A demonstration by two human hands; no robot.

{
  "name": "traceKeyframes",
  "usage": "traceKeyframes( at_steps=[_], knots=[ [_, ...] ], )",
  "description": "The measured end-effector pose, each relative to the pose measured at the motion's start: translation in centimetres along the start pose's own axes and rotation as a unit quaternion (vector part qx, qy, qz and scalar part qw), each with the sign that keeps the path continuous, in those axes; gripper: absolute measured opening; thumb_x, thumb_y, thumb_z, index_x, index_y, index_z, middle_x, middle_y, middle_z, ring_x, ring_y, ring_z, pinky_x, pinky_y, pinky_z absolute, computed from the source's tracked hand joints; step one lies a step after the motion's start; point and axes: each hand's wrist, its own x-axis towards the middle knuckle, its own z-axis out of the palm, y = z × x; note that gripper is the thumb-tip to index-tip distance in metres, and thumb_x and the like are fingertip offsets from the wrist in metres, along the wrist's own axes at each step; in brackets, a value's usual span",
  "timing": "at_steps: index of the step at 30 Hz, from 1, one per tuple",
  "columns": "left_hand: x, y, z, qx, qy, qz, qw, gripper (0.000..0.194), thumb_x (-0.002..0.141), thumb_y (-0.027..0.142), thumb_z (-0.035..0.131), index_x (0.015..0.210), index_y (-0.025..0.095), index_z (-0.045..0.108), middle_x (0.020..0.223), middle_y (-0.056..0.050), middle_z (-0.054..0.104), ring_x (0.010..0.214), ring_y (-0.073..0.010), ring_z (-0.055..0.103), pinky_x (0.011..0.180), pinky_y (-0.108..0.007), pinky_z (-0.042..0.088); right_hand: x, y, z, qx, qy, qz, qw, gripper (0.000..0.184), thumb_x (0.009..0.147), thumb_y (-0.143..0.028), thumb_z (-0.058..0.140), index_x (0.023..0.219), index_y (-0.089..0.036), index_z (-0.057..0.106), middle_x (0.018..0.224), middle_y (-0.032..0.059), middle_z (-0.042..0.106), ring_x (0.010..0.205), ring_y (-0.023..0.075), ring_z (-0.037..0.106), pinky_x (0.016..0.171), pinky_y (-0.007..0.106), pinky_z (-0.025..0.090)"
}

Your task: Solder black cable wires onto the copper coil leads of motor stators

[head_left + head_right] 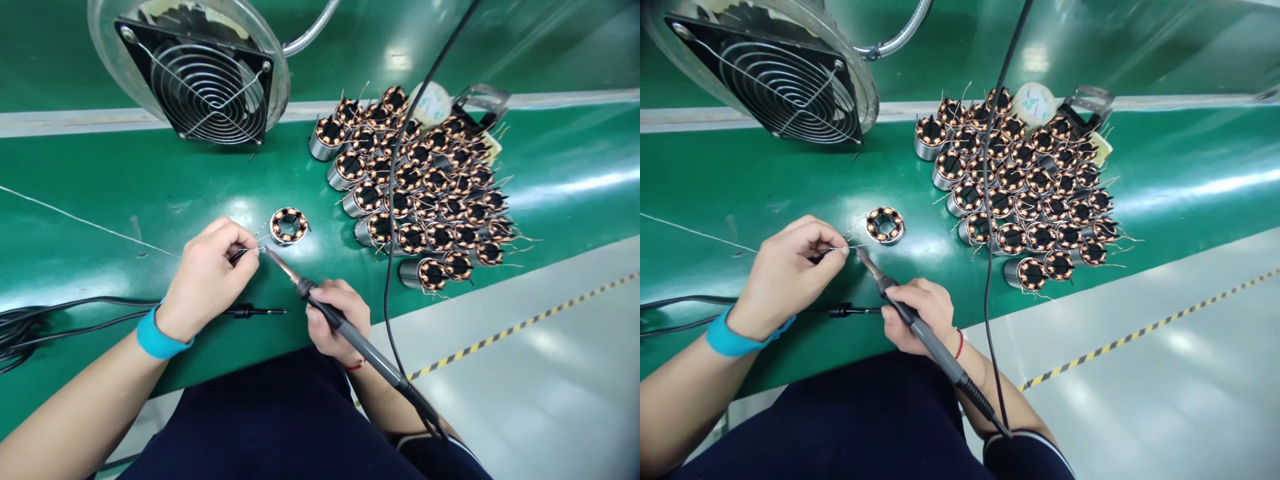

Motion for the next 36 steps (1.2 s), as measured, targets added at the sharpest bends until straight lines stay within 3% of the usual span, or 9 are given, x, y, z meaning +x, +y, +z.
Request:
traceKeyframes(
  at_steps=[12, 28, 36],
  knots=[
    [-0.04, 0.03, 0.11, 0.006, 0.009, -0.011, 1.0, 0.007, 0.076, 0.016, 0.055, 0.074, 0.019, 0.061, 0.075, 0.001, 0.058, 0.064, -0.011, 0.054, 0.059, -0.025, 0.043, -0.05, 0.14, 0.14, -0.01, 0.006, 0.003, 1.0, 0.017, 0.086, -0.029, 0.056, 0.102, -0.025, 0.057, 0.065, -0.001, 0.065, 0.05, 0.0131, 0.059, 0.049, 0.026, 0.05],
    [0.03, 0.11, 0.05, 0.0, 0.008, 0.004, 1.0, 0.007, 0.076, 0.014, 0.054, 0.073, 0.018, 0.06, 0.074, 0.002, 0.057, 0.063, -0.0104, 0.052, 0.059, -0.024, 0.042, -0.09, 0.06, 0.03, -0.011, 0.009, 0.007, 1.0, 0.022, 0.085, -0.023, 0.059, 0.107, -0.025, 0.058, 0.068, -0.0003, 0.064, 0.062, 0.0151, 0.061, 0.057, 0.029, 0.052],
    [0.06, 0.38, -0.11, -0.013, 0.011, -0.002, 1.0, 0.008, 0.075, 0.011, 0.055, 0.072, 0.017, 0.06, 0.073, 0.002, 0.056, 0.062, -0.0094, 0.052, 0.059, -0.023, 0.041, 0.08, -0.06, 0.09, 0.018, 0.014, -0.002, 1.0, 0.019, 0.086, -0.024, 0.057, 0.105, -0.023, 0.058, 0.065, -0.001, 0.062, 0.055, 0.0134, 0.058, 0.052, 0.026, 0.051]
  ],
)
